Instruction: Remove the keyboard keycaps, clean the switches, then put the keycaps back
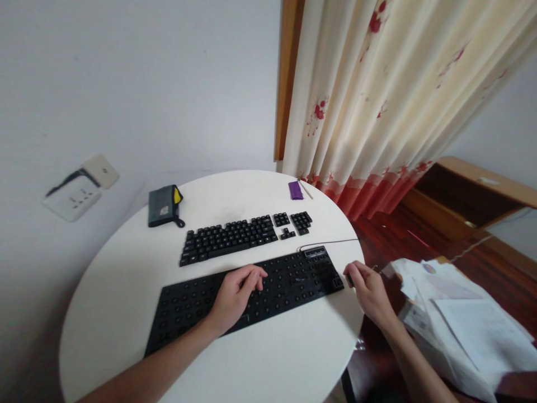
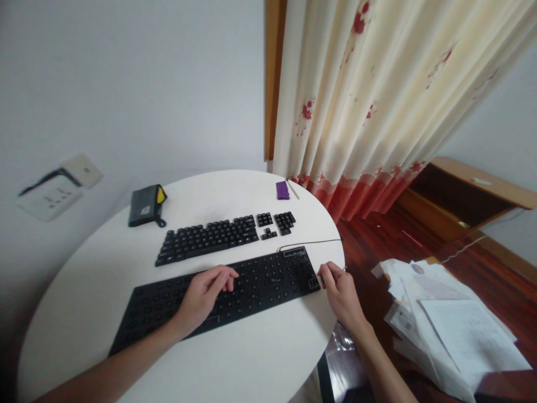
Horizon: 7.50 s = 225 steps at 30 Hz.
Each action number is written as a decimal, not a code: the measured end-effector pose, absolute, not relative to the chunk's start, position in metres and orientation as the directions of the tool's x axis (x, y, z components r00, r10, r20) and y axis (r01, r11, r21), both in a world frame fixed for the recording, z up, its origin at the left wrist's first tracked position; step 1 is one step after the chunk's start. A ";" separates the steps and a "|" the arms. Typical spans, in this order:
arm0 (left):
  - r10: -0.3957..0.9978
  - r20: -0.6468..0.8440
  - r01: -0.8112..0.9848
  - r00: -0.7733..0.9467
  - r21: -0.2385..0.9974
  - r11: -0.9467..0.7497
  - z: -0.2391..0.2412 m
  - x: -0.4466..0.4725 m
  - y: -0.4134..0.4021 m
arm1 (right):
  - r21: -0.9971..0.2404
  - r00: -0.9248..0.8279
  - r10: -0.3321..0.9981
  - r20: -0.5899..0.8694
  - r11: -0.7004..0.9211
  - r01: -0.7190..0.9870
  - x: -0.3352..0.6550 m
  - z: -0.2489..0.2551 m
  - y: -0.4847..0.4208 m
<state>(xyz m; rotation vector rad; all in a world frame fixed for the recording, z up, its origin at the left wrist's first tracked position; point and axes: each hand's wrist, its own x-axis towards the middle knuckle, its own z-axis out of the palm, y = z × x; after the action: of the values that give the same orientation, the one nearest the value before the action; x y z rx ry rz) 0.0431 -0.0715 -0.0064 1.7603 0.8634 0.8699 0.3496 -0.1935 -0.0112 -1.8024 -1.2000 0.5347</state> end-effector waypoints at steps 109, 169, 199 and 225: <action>0.793 0.195 0.233 0.578 0.891 -0.389 -0.007 0.043 -0.073 | -0.484 0.221 0.972 0.081 -0.155 0.861 0.397 -0.031 -0.028; 0.814 0.133 0.294 0.566 0.889 -0.350 -0.002 0.047 -0.071 | -0.334 0.537 0.842 0.057 -0.491 0.804 0.367 -0.013 -0.031; 0.762 0.288 0.319 0.580 0.780 -0.538 0.029 0.031 -0.071 | -0.402 0.502 0.855 0.134 -0.416 0.816 0.381 -0.009 -0.028; 0.951 0.292 0.832 0.101 0.500 -0.241 -0.030 -0.131 -0.015 | -0.337 0.541 0.829 0.140 -0.474 0.813 0.420 -0.030 0.020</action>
<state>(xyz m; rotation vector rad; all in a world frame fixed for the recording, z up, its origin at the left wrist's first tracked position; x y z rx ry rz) -0.1309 -0.0155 -0.0298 2.1650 1.7892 0.8406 0.4202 0.0204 -0.0297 -2.4193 -1.3486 0.0597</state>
